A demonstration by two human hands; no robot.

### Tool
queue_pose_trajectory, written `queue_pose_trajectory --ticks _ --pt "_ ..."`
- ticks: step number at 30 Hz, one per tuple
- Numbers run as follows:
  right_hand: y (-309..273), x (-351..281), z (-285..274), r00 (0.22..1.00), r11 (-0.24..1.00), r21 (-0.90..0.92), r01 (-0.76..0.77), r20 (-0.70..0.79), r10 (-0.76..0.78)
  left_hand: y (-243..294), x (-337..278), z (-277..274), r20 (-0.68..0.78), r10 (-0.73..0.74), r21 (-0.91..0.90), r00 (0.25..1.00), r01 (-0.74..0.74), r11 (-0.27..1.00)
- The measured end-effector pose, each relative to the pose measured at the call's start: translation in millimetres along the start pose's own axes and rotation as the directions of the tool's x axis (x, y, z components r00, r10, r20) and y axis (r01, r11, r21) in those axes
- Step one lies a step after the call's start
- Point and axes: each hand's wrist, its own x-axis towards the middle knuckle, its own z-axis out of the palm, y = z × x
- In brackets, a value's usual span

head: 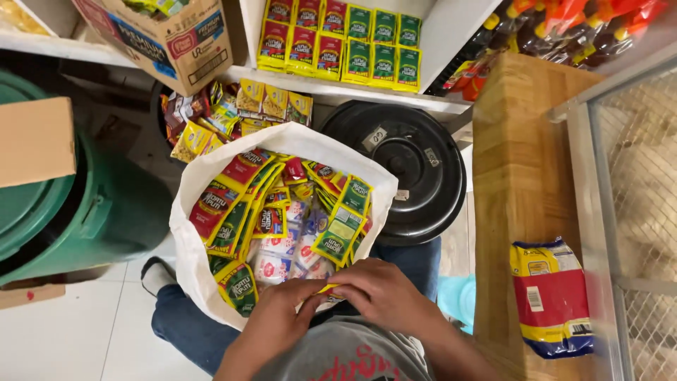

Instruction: Stocking and organizing small packets of spices or seasonings onto a store shelf from a large bag.

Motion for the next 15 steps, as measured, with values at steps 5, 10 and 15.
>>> queue_pose_trajectory --ticks 5,10,15 --pt "12.2 1.0 7.5 0.955 0.934 0.345 -0.096 -0.233 0.184 -20.6 2.2 14.6 0.014 -0.319 -0.282 0.948 0.309 0.908" --pt "62.9 -23.8 40.4 0.891 0.655 0.659 -0.37 0.053 0.45 -11.4 30.8 8.9 0.0 -0.397 -0.667 0.918 0.296 0.684" --pt "73.8 -7.3 35.0 0.816 0.621 0.647 -0.442 0.003 0.578 -12.3 57.4 5.2 0.101 -0.327 -0.681 0.94 0.305 0.666"
